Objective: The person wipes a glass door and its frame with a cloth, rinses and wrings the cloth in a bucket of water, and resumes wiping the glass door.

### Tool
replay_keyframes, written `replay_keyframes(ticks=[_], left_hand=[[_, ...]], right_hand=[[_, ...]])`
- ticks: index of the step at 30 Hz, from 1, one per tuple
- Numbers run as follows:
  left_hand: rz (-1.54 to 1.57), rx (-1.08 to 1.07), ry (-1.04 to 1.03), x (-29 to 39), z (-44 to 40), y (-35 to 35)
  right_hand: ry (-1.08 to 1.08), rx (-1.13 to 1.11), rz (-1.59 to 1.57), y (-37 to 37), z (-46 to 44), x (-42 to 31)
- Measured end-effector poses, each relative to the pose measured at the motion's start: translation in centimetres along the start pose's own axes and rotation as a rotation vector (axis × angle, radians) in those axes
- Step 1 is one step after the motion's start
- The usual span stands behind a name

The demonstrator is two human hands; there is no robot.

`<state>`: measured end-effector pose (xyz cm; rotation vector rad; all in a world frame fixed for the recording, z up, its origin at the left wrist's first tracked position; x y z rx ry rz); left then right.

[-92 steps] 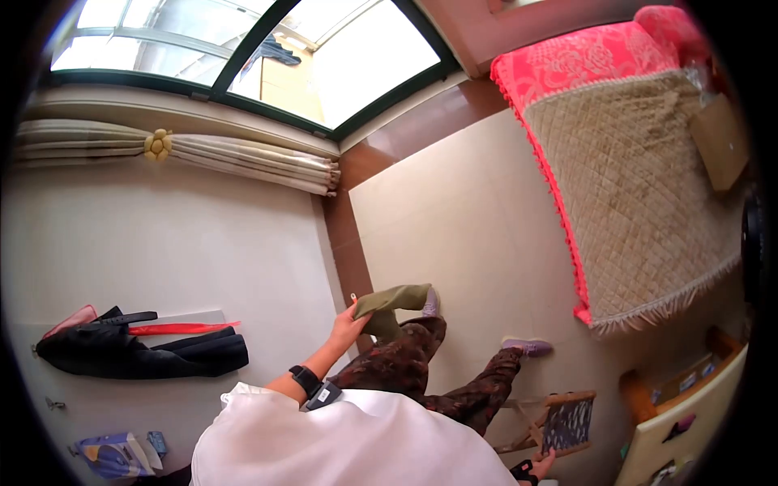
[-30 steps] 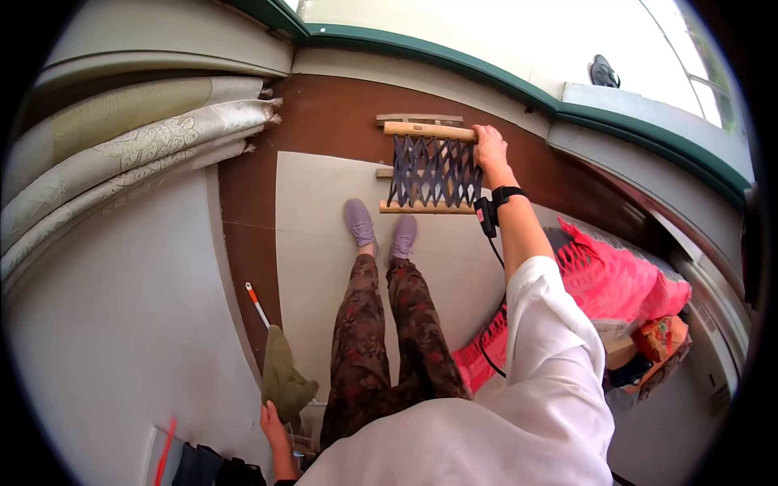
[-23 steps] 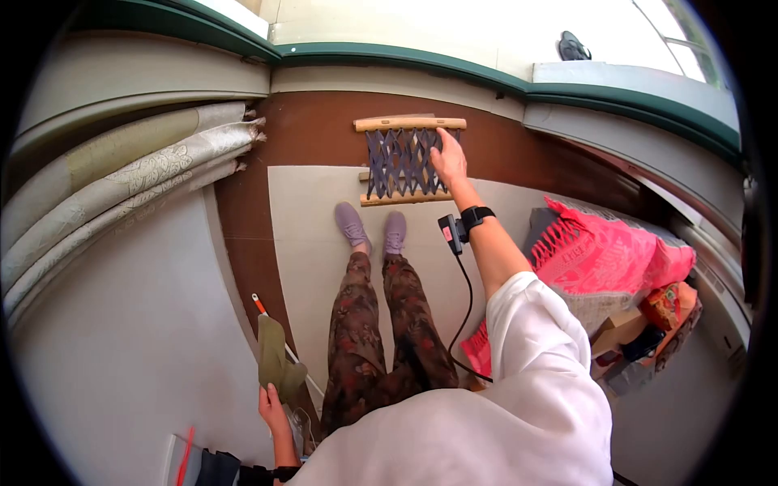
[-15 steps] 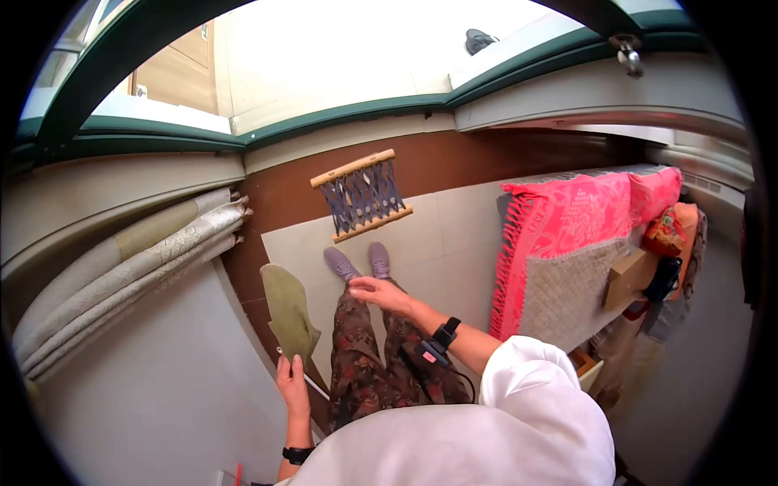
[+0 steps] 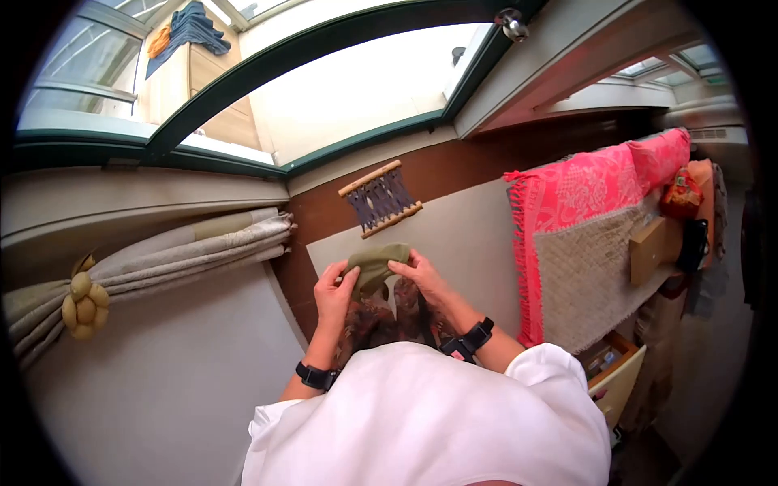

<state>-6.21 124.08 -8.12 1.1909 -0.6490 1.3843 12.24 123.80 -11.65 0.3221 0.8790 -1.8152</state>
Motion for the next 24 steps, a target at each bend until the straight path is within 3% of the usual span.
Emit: replay_keyframes(ticks=[3, 7, 13, 15, 16, 19, 21, 24], left_hand=[[-0.087, 0.051, -0.022, 1.5, -1.4, 1.2], [-0.129, -0.037, -0.260, 5.3, -2.9, 3.2], [0.015, -0.248, -0.489, 8.3, -4.9, 7.0], [0.473, -0.363, -0.207, 9.7, -4.9, 8.1], [0.538, -0.398, -0.222, 11.1, -4.6, 9.0], [0.601, -0.215, -0.194, 7.6, -6.7, 10.2], [0.601, -0.552, 0.575, 3.2, -5.9, 8.4], [0.763, -0.673, 0.581, 3.2, -4.5, 6.7]], right_hand=[[0.150, 0.049, -0.020, -1.8, 0.3, -1.4], [0.441, 0.204, -0.040, -4.5, 1.7, -3.3], [0.704, 0.344, 0.302, -9.8, 4.7, -7.8], [0.586, 0.223, 0.013, -11.1, 5.9, -8.7], [0.583, 0.228, 0.014, -11.6, 6.6, -9.0], [0.569, 0.052, -0.267, -12.6, 7.0, -9.3], [0.528, 0.066, -0.249, -11.9, 5.9, -7.7], [0.480, 0.102, -0.182, -11.2, 5.9, -6.0]])
Point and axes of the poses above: each hand's wrist, its own z-axis away from the middle knuckle, its own y-axis out of the back of the hand, x = y × z, the point moved 3 cm from there along -z, towards the middle knuckle, and after that the axes turned 11 degrees about x, right-handed, at the moved point
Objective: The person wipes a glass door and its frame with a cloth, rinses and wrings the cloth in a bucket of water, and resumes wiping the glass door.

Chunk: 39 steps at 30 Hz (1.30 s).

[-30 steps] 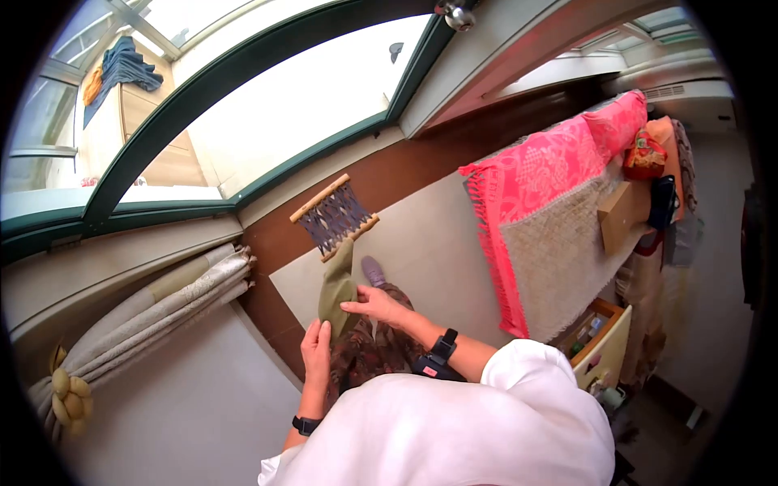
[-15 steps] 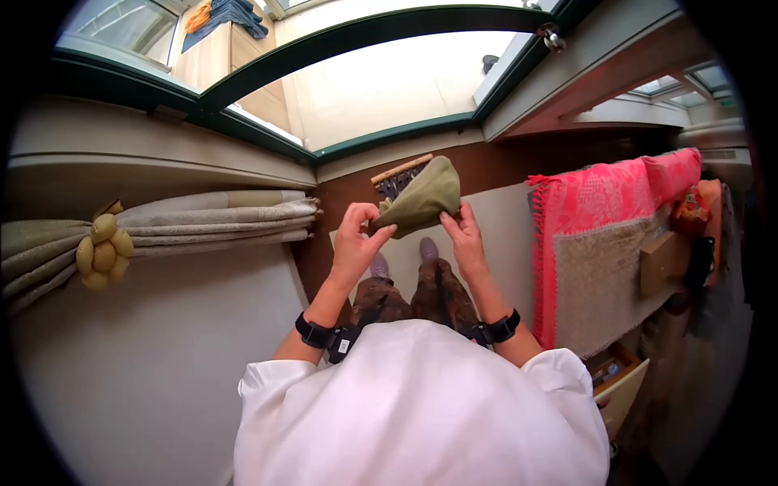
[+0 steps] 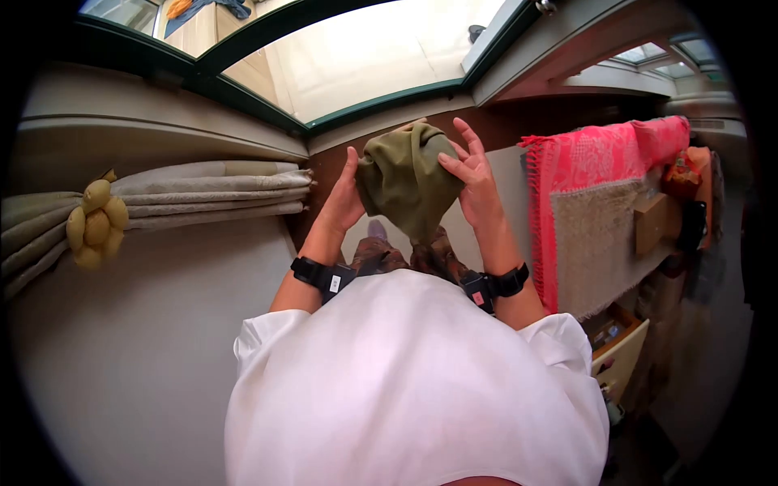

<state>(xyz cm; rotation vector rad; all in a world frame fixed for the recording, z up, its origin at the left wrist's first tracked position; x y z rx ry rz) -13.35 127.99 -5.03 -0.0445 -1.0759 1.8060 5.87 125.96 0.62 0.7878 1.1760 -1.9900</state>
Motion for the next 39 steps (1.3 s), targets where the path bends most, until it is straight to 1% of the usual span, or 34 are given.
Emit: replay_keyframes(ticks=[1, 4, 7, 8, 9, 10, 11, 12, 13, 14, 16, 17, 18, 19, 20, 22, 23, 24, 26, 27, 28, 30, 31, 32, 33, 34, 35, 36, 37, 38, 39], left_hand=[[-0.003, 0.053, -0.022, 0.2, -0.5, 0.5], [-0.083, 0.211, -0.232, 1.8, -0.7, 0.8], [-0.019, 0.189, -0.269, 3.0, -0.1, -0.2], [0.022, 0.181, -0.282, 3.2, -0.2, -0.2], [-0.053, 0.244, -0.243, 2.9, -1.1, 0.9], [-0.057, 0.249, -0.246, 3.3, -1.4, 1.0], [-0.101, 0.281, -0.285, 4.1, -1.7, 1.0], [-0.145, 0.316, -0.322, 4.9, -1.5, 0.1], [-0.226, 0.367, -0.377, 6.0, -0.9, -0.7], [-0.311, 0.397, -0.327, 7.3, 0.0, -1.6], [-0.505, 0.311, -0.399, 9.3, 0.8, -2.3], [-0.504, 0.322, -0.407, 9.7, 1.2, -2.6], [-0.302, 0.196, -0.359, 9.7, 1.8, -3.0], [-0.102, 0.071, -0.305, 9.6, 2.4, -3.3], [-0.105, 0.082, -0.305, 8.8, 2.3, -2.9], [-0.085, 0.166, -0.137, 5.8, 0.1, -1.4], [-0.096, 0.146, -0.074, 5.0, -0.5, -1.2], [-0.091, 0.146, -0.062, 4.6, -0.7, -1.0], [-0.539, 0.262, -0.243, 5.3, -0.9, -0.1], [-0.731, 0.248, -0.358, 5.5, 0.3, -1.2], [-0.920, 0.252, -0.480, 5.7, 1.6, -2.2], [-0.178, 0.197, -0.370, 5.8, 3.4, -4.5], [0.070, 0.230, -0.287, 5.6, 3.8, -5.3], [0.070, 0.230, -0.279, 5.1, 3.0, -4.3], [0.083, 0.056, -0.169, 4.3, 1.5, -2.6], [0.095, -0.121, -0.064, 3.9, 0.5, -1.4], [0.044, -0.033, -0.092, 4.0, 0.1, -0.9], [0.043, -0.029, -0.087, 3.8, 0.1, -0.7], [0.056, 0.007, -0.146, 3.9, 0.4, -0.4], [0.064, 0.042, -0.217, 4.5, 1.0, -0.1], [0.056, 0.043, -0.240, 4.9, 2.3, -1.3]], right_hand=[[0.013, 0.015, 0.024, 0.4, 0.5, -0.6], [0.077, 0.026, 0.035, 2.6, 1.1, -3.3], [-0.073, 0.050, -0.214, 6.2, 1.5, -3.9], [-0.081, 0.055, -0.219, 8.6, 0.2, -2.2], [-0.287, 0.104, -0.253, 11.7, -1.8, 1.4], [-0.489, 0.146, -0.285, 13.3, -2.8, 3.5], [-0.497, 0.201, -0.077, 10.5, -1.5, 1.7], [-0.498, 0.192, -0.082, 10.3, -2.0, 1.0], [-0.413, 0.122, -0.005, 10.3, -2.5, 0.5], [-0.329, 0.052, 0.070, 10.0, -2.7, 0.0], [-0.306, 0.060, 0.035, 8.4, -1.9, -2.5], [-0.271, 0.050, -0.120, 7.4, -0.9, -4.0], [-0.239, 0.041, -0.275, 6.5, -0.3, -5.2], [-0.282, 0.020, -0.301, 5.8, 0.1, -5.7], [-0.292, 0.017, -0.307, 6.5, -0.1, -4.8], [-0.460, 0.129, -0.137, 9.5, -2.0, -1.5], [-0.464, 0.137, -0.092, 9.8, -2.6, -1.2], [-0.470, 0.150, -0.090, 10.2, -2.9, -1.4], [-0.363, 0.044, 0.011, 10.1, -3.6, -3.1], [-0.293, 0.069, 0.049, 9.7, -3.3, -4.3], [-0.285, 0.073, 0.054, 9.4, -2.6, -5.7], [-0.333, -0.042, -0.249, 8.6, -1.5, -7.8], [-0.328, -0.034, -0.251, 9.1, -1.8, -6.6], [-0.339, 0.027, -0.034, 10.5, -2.6, -3.5], [-0.349, 0.086, 0.184, 12.0, -3.4, -0.5], [-0.351, 0.141, 0.402, 13.1, -4.3, 1.1], [-0.350, 0.144, 0.400, 13.5, -4.8, 1.2], [-0.397, 0.050, 0.262, 13.6, -4.9, 1.5], [-0.443, -0.048, 0.122, 13.5, -5.0, 1.6], [-0.443, -0.062, 0.119, 13.3, -4.8, 1.5], [-0.423, -0.059, 0.104, 13.0, -4.6, 0.6]])
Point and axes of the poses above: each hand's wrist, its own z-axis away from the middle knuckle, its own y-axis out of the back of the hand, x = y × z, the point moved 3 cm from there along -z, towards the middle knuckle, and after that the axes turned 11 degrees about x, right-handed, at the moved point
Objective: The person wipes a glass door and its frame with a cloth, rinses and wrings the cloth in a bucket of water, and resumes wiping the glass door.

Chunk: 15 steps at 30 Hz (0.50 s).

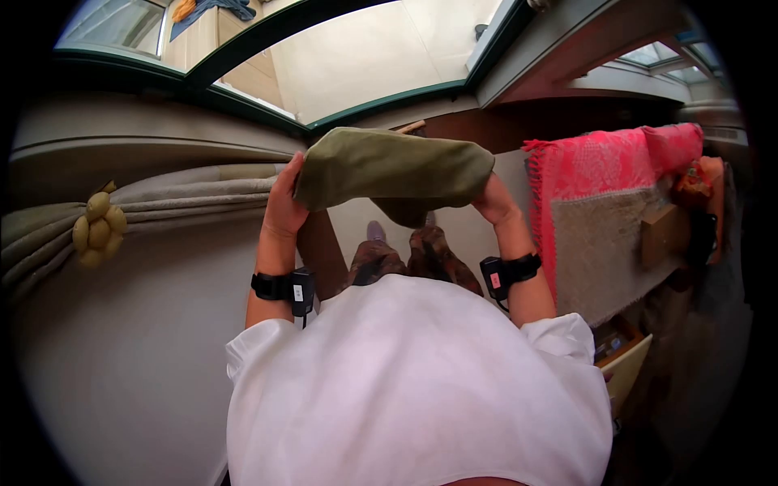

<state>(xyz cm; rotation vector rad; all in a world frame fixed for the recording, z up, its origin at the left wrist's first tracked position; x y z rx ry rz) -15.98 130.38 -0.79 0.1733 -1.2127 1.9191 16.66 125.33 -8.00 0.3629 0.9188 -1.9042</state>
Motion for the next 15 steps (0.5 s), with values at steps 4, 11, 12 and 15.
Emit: replay_keyframes(ticks=[4, 11, 12, 15], left_hand=[[0.042, 0.062, -0.008, -1.3, 1.5, -0.1], [-0.318, 0.160, 0.231, -4.1, 0.6, 1.2], [-0.349, 0.172, 0.169, -3.6, 0.5, 1.5], [-0.510, 0.211, -0.003, -1.6, 0.0, 3.2]], right_hand=[[-0.001, -0.080, 0.100, 0.1, 0.3, -0.4], [0.058, 0.173, 0.312, 1.5, 0.5, -1.8], [0.193, 0.237, 0.322, 2.9, 0.0, -1.8], [0.337, 0.339, 0.333, 5.2, 0.2, -3.5]])
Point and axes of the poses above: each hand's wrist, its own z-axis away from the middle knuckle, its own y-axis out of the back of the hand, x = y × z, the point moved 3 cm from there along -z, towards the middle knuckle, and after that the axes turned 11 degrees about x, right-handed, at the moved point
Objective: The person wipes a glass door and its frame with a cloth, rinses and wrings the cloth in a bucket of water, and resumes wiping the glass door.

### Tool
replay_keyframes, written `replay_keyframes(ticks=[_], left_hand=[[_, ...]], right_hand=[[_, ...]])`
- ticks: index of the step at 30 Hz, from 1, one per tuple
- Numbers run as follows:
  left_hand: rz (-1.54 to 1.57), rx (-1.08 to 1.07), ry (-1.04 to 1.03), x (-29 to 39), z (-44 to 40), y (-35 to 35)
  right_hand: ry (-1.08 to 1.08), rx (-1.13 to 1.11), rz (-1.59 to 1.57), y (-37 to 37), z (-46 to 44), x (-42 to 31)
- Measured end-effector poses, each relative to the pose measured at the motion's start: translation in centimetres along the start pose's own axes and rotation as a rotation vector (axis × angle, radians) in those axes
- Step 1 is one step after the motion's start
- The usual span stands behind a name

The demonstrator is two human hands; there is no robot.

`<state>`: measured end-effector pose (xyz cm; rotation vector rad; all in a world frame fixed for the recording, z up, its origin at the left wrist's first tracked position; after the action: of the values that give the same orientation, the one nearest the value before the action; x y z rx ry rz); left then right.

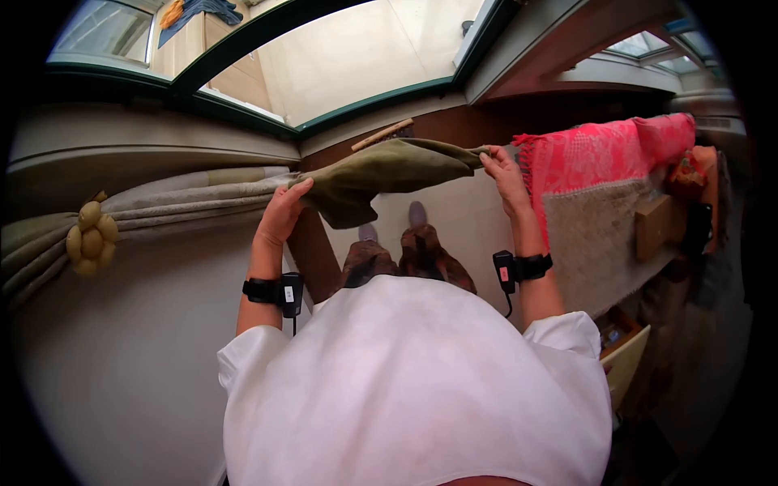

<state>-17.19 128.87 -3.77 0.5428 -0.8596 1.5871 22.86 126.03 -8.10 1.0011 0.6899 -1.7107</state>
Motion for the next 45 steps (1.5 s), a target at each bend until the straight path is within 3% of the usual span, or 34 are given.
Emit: replay_keyframes(ticks=[2, 6, 8, 9, 12, 15, 17, 20, 22, 24, 26, 28, 31, 34, 38, 40, 41, 43, 44, 45], left_hand=[[-0.044, -0.013, -0.051, 0.6, 0.9, -0.9], [0.048, 0.161, -0.132, 0.0, 0.5, 0.3], [-0.059, 0.205, -0.100, 0.8, -0.1, -0.5], [-0.058, 0.212, -0.102, 1.3, -0.4, -0.8], [-0.192, 0.281, -0.242, 3.8, 0.4, -1.6], [-0.311, 0.356, -0.166, 3.6, -0.6, 0.6], [0.064, 0.308, -0.112, 3.9, -0.2, 0.2], [0.295, 0.262, 0.003, 2.9, -0.8, -0.7], [0.308, 0.269, -0.023, 3.0, -1.1, -0.7], [0.315, 0.280, -0.043, 3.0, -1.5, 0.0], [0.107, 0.272, -0.023, 3.1, -1.9, 1.7], [-0.055, 0.269, -0.001, 3.0, -2.0, 3.7], [-0.470, 0.203, 0.055, 1.8, -2.8, 6.4], [-0.553, 0.320, 0.064, 0.6, -3.8, 8.3], [-0.541, 0.404, 0.045, -0.5, -4.7, 9.3], [-0.433, 0.427, 0.029, -0.8, -4.9, 8.9], [-0.432, 0.428, 0.028, -0.7, -4.7, 8.3], [-0.361, 0.423, -0.230, 0.5, -4.2, 6.5], [-0.362, 0.422, -0.233, 0.7, -4.1, 6.0], [-0.314, 0.389, -0.353, 1.3, -3.9, 5.5]], right_hand=[[0.242, 0.070, 0.044, 1.5, -0.7, -1.6], [0.333, 0.152, -0.202, 0.5, 0.8, -4.8], [-0.269, 0.054, -0.220, -0.4, 0.5, -1.6], [-0.120, -0.073, -0.075, -1.0, -0.3, -0.5], [-0.200, -0.027, -0.058, -1.0, -1.8, -0.7], [-0.122, -0.234, -0.186, -1.7, -0.3, -5.5], [-0.072, -0.287, -0.292, -2.1, -0.5, -6.6], [-0.262, -0.325, -0.548, -4.0, -1.4, -1.4], [-0.220, -0.308, -0.132, -5.5, -1.7, 1.6], [-0.270, -0.313, -0.167, -5.8, -2.3, 2.0], [-0.318, -0.316, -0.202, -5.6, -2.7, 1.8], [-0.247, -0.243, 0.129, -4.0, -2.9, 0.7], [-0.185, -0.084, 0.113, -3.5, -3.6, 1.5], [-0.117, 0.073, 0.172, -2.2, -4.9, 2.5], [-0.258, 0.120, -0.018, -1.6, -5.5, 3.7], [-0.009, 0.168, -0.058, -1.2, -6.7, 4.6], [-0.008, 0.166, -0.058, -1.2, -6.6, 4.1], [0.073, 0.227, 0.015, -1.4, -5.8, 1.5], [0.075, 0.228, 0.014, -1.5, -5.3, 0.1], [0.000, 0.105, -0.058, -1.9, -4.8, -1.2]])
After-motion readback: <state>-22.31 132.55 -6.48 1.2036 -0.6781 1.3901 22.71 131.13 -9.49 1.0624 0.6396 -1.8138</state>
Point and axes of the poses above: each hand's wrist, its own z-axis away from the middle knuckle, its own y-axis out of the back of the hand, x = y × z, the point moved 3 cm from there along -z, towards the middle knuckle, and after that the axes turned 11 degrees about x, right-handed, at the moved point
